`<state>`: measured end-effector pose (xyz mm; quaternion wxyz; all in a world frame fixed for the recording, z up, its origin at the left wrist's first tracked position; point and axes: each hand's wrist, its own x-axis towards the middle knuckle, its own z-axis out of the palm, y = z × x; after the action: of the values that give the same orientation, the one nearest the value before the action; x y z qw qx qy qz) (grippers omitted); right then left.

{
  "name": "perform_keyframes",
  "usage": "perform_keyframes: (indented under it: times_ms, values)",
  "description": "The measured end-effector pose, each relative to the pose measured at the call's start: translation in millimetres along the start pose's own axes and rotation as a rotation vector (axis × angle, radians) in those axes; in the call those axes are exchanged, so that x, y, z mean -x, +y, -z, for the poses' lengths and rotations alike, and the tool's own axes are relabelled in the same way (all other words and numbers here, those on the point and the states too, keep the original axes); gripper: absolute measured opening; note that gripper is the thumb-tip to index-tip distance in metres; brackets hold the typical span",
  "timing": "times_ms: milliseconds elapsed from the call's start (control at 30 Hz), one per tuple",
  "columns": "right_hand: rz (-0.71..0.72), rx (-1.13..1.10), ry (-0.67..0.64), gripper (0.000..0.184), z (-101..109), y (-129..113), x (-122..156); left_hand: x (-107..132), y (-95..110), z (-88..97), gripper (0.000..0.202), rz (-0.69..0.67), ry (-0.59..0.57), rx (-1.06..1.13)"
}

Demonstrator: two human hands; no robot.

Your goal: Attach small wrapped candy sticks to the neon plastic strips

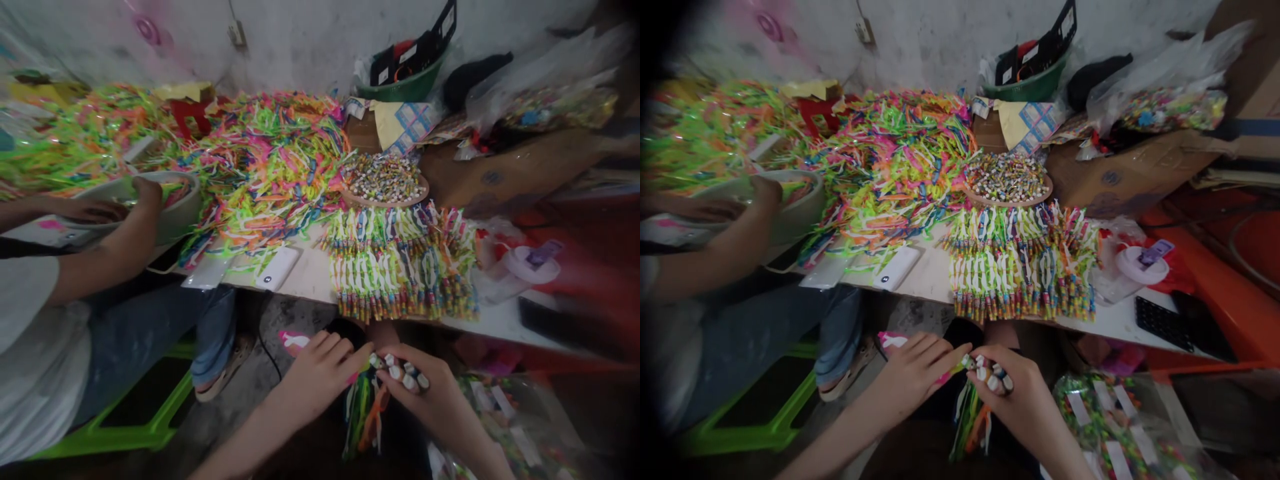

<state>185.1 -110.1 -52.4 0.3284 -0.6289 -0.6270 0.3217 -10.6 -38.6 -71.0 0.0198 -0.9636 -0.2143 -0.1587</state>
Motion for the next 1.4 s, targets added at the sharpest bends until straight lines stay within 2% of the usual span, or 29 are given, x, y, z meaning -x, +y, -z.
perform_keyframes:
  times_ms: [100,267,400,533,633,700,800,867,933,1000,1167,1300,1400]
  values:
    - [0.048,0.074,-0.070,0.017,2,0,1,0,-3,1.1,0.031,-0.052,0.017,-0.046]
    - [0.069,0.191,-0.232,0.023,6,-4,-2,1,-4,2.5,0.034,-0.120,0.034,-0.070]
    - [0.101,0.263,-0.281,0.021,5,-5,-3,3,-5,-2.2,0.025,-0.160,0.043,-0.090]
    - [0.044,0.275,-0.283,0.014,-3,1,-5,6,-4,-11.2,0.019,-0.181,-0.014,-0.048]
    - [-0.023,0.173,-0.326,0.011,-10,9,-8,8,-4,-13.6,0.016,-0.214,-0.084,-0.018]
    - [-0.093,0.117,-0.352,0.014,-15,17,-12,11,-6,-9.8,0.022,-0.229,-0.046,0.017]
    - [-0.174,0.169,-0.258,0.019,-19,30,-23,18,-10,2.4,0.029,-0.180,0.128,0.087]
    - [-0.192,0.290,-0.106,0.024,-19,37,-37,23,-11,9.0,0.024,-0.088,0.248,0.152]
    - [-0.227,0.449,0.049,0.028,-19,41,-55,27,-11,9.1,0.023,-0.005,0.282,0.216]
    - [-0.267,0.602,0.139,0.029,-20,42,-77,30,-8,1.9,0.029,0.030,0.248,0.231]
    - [-0.260,0.728,0.177,0.028,-36,39,-117,33,0,-23.9,0.034,0.025,0.180,0.227]
    - [-0.216,0.717,0.170,0.031,-44,38,-118,38,1,-31.6,0.033,0.077,0.149,0.288]
    - [-0.228,0.586,0.134,0.031,-39,37,-109,40,-2,-33.1,0.031,0.286,0.027,0.352]
